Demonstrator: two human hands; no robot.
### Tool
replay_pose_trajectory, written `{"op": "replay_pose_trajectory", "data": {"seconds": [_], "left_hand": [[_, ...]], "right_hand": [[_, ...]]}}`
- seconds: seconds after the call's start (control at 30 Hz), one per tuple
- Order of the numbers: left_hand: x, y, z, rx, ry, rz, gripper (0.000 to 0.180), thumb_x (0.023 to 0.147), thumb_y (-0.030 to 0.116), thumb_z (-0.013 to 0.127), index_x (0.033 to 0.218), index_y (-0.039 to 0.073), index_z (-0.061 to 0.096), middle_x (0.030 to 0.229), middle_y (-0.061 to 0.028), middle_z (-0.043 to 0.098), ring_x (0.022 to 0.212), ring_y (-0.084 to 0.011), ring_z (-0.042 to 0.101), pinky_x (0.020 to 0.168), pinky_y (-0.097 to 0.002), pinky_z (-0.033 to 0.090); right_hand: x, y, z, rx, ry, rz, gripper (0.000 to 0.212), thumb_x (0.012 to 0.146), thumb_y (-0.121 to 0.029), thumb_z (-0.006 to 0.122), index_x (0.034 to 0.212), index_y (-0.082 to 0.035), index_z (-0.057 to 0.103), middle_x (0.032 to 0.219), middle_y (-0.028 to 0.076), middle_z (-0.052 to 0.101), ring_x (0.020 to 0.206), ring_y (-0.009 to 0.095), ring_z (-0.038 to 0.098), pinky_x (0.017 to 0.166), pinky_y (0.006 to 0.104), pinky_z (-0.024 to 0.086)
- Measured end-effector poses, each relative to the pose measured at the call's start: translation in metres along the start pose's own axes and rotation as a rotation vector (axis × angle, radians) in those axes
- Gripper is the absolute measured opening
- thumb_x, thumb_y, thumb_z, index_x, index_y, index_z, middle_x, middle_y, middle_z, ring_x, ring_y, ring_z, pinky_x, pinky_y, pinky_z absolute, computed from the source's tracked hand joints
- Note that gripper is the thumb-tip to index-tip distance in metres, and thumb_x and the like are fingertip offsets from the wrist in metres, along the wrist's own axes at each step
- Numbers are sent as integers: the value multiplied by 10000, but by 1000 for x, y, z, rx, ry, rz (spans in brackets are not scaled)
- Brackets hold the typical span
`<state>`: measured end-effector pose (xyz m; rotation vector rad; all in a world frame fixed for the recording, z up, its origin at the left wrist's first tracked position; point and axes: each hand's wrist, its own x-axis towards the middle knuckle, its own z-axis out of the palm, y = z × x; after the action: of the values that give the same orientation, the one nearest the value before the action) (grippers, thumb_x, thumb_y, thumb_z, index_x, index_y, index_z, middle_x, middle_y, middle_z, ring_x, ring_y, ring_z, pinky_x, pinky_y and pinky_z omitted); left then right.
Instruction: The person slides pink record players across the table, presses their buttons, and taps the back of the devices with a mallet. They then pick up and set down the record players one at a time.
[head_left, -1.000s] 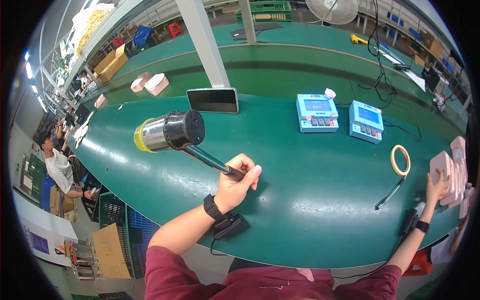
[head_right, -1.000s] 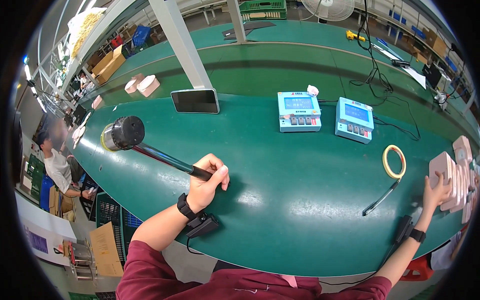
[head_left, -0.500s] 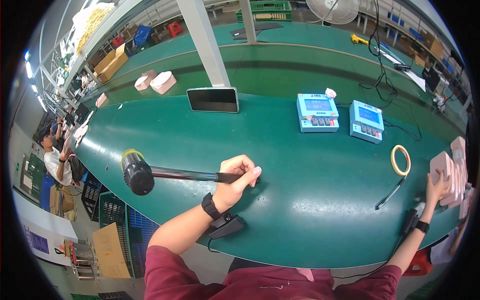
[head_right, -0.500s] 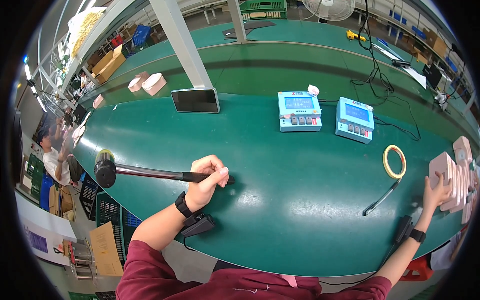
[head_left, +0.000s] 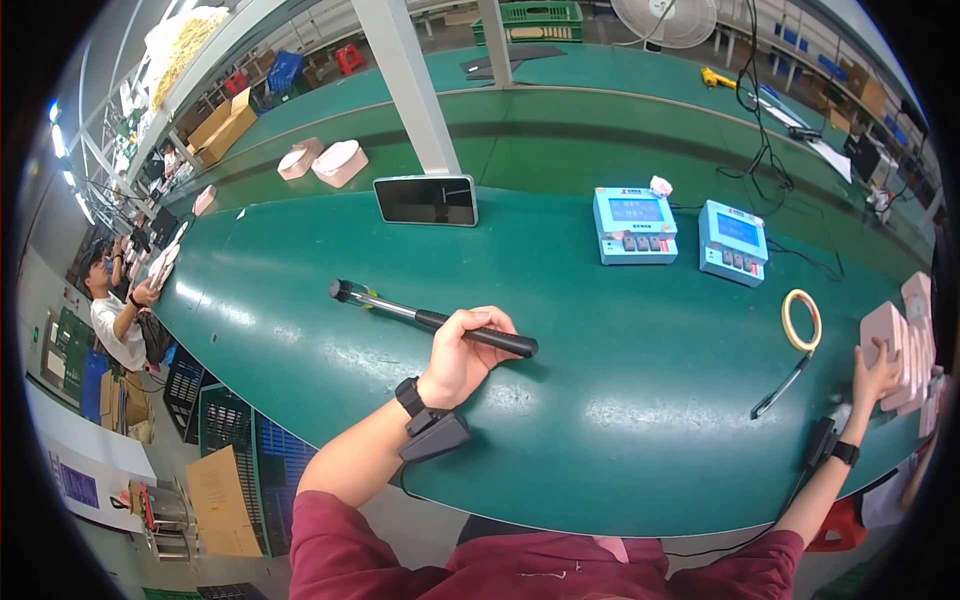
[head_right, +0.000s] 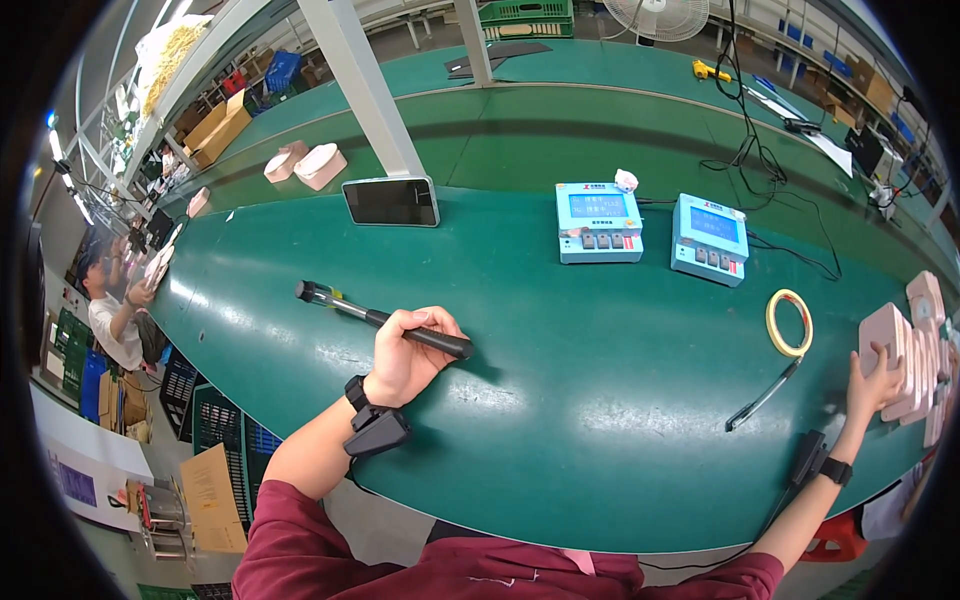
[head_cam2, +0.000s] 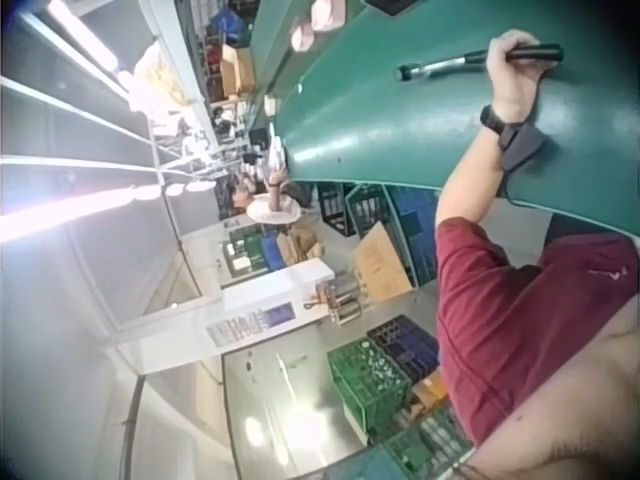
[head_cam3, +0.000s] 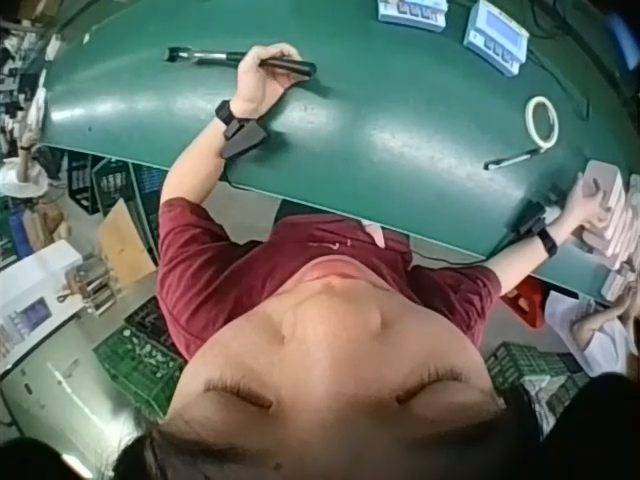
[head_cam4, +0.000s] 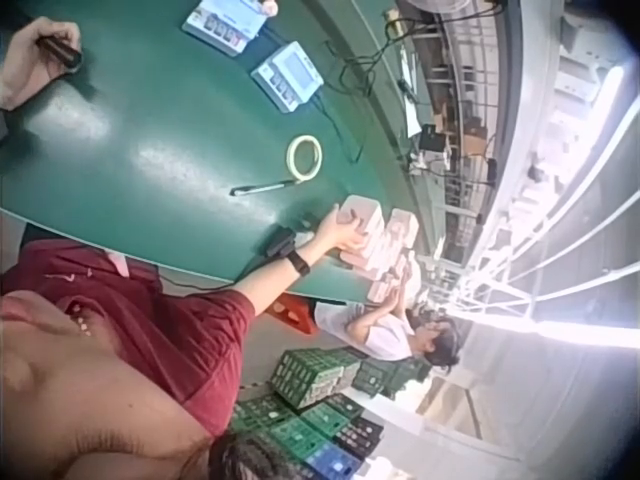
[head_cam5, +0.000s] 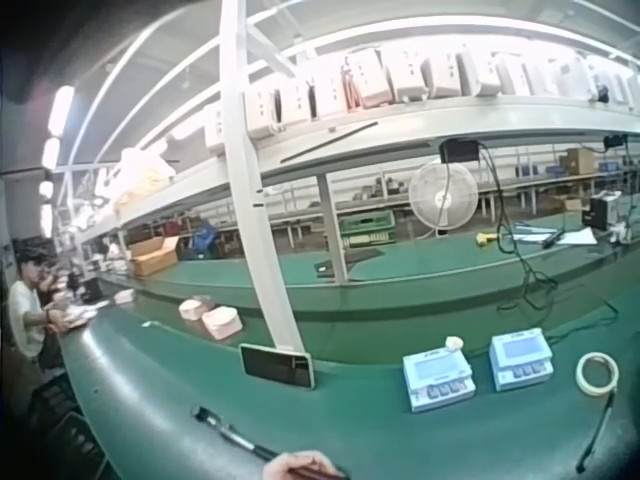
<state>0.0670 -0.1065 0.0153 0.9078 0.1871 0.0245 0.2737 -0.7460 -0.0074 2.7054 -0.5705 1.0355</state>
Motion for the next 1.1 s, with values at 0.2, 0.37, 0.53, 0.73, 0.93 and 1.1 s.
{"op": "replay_pose_trajectory", "data": {"seconds": [0.2, 0.37, 0.53, 0.73, 0.93, 1.1], "left_hand": [[1, 0, -3, 10, -28, -11, 365, 869, 326, 427, 853, -11, 567, 813, -121, 609, 804, -229, 595, 807, -350, 473], [-1, -1, 1, 56, -19, 4, 377, 880, 349, 438, 855, -3, 570, 796, -123, 608, 808, -247, 594, 806, -357, 470], [-1, -1, 4, 112, -45, -1, 395, 890, 382, 442, 863, 12, 575, 781, -120, 603, 819, -260, 589, 808, -362, 462], [-1, 0, 5, 121, -50, -7, 414, 913, 403, 423, 871, 21, 576, 764, -112, 593, 813, -259, 579, 804, -363, 453], [0, -1, 0, 47, -108, -22, 400, 972, 393, 408, 938, 33, 579, 803, -115, 631, 803, -219, 623, 820, -357, 485], [-2, -3, 1, 70, -93, -24, 370, 972, 374, 428, 938, 40, 582, 797, -104, 630, 800, -211, 621, 810, -351, 487]], "right_hand": [[0, 2, 1, -15, 4, -5, 438, 750, -409, 738, 1156, -320, 601, 1439, 209, 324, 1330, 402, 296, 1072, 483, 268], [1, 6, 8, 18, 5, 4, 441, 747, -404, 741, 1158, -325, 599, 1439, 205, 326, 1329, 403, 300, 1069, 482, 274], [4, 9, 12, 20, 16, -11, 450, 743, -403, 744, 1162, -327, 598, 1442, 205, 325, 1324, 405, 309, 1068, 480, 277], [0, 3, 7, 61, 66, -20, 419, 752, -336, 740, 1148, -277, 613, 1427, 190, 333, 1315, 400, 314, 1055, 487, 298], [2, 8, 7, 2, 19, -13, 451, 744, -403, 743, 1165, -323, 601, 1434, 213, 336, 1319, 405, 321, 1068, 479, 281], [0, 6, 1, 11, 5, 8, 447, 743, -395, 747, 1161, -320, 605, 1433, 219, 334, 1316, 404, 328, 1065, 482, 287]]}}
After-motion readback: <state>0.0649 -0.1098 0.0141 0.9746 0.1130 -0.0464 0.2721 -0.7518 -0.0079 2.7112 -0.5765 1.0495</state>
